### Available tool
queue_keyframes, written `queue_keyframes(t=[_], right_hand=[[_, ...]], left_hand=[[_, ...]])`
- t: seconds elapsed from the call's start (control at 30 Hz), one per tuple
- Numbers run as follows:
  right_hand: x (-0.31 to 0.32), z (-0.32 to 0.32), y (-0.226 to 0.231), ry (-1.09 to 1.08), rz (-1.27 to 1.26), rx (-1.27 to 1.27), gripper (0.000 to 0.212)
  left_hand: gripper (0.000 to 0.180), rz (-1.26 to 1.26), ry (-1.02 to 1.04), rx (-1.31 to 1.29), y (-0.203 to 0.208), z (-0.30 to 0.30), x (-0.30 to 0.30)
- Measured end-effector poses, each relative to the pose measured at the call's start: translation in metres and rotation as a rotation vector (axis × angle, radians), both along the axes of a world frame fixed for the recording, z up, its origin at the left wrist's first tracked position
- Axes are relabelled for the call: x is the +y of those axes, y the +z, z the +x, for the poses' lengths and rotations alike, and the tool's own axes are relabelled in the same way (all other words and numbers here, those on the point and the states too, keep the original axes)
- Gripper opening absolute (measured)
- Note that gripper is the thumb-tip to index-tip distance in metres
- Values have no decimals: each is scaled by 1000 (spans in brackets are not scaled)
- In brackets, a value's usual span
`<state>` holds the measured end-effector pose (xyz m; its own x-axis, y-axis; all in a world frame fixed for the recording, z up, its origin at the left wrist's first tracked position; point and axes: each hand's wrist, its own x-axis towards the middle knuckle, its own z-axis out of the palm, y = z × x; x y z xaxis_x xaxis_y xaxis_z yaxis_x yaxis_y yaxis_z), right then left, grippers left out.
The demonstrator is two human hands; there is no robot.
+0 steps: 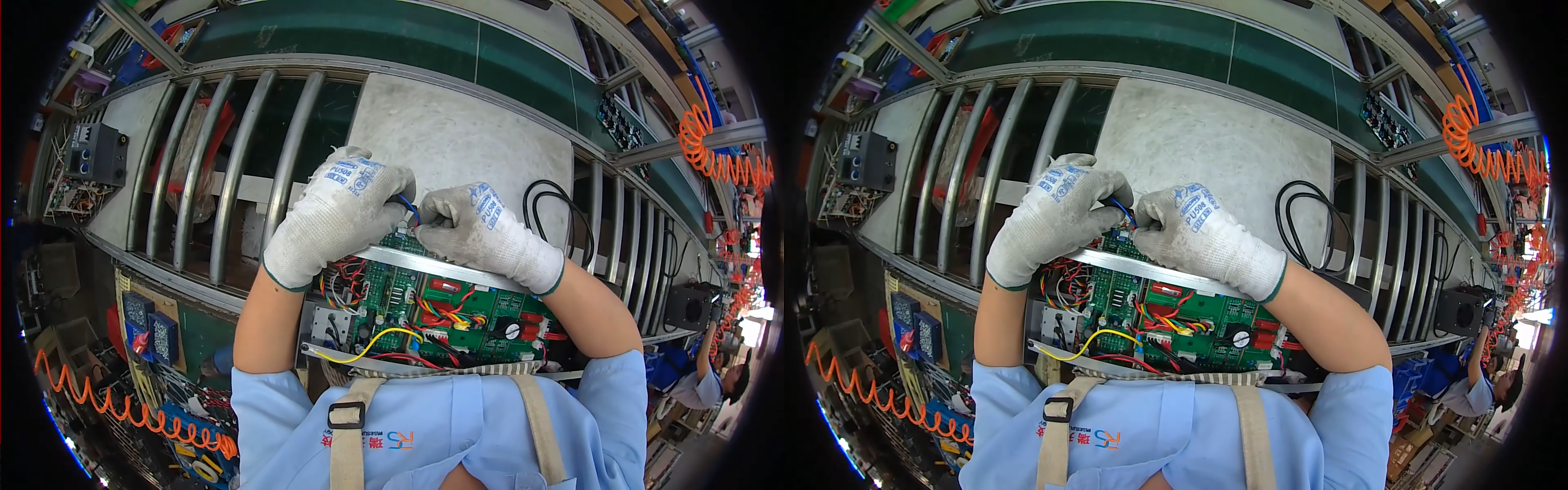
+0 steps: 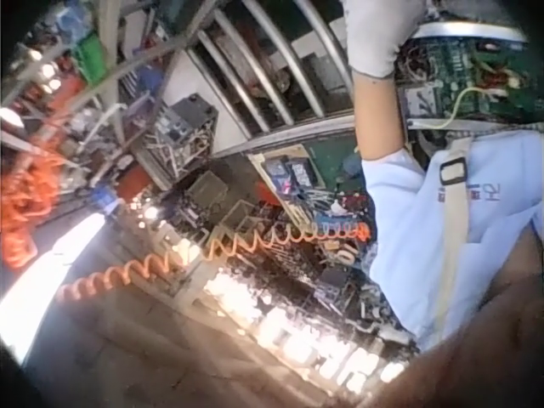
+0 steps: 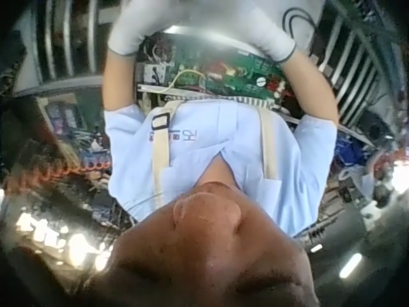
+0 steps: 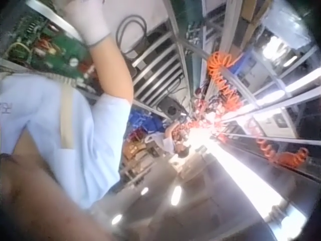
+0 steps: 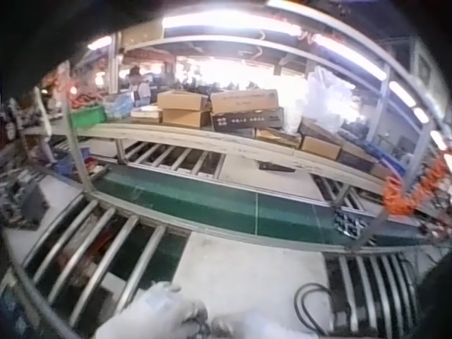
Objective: The person assembles and wires electronic components by connecting internal cables to a circuit board within an electronic chassis. A heat gun is used to secure the connections.
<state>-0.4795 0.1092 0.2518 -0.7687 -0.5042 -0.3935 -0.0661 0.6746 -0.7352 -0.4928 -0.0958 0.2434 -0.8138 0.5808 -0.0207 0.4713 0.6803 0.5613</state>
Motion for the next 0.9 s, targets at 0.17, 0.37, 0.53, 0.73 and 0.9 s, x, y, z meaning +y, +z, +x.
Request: queue_keyframes(t=[0.17,0.37,0.53,0.73,0.9], right_hand=[[1,0,0,7,-22,19,16],[-1,0,-2,36,20,42,16],[-1,3,-3,53,17,153,12],[-3,3,-1,57,40,131,11],[-6,2,2,94,104,174,11]], left_hand=[[9,42,-1,11,1,1,-2],[10,26,-3,2,1,1,-2],[11,15,-8,22,0,1,-1],[11,31,5,16,0,2,-3],[13,-1,-14,4,2,2,-3]])
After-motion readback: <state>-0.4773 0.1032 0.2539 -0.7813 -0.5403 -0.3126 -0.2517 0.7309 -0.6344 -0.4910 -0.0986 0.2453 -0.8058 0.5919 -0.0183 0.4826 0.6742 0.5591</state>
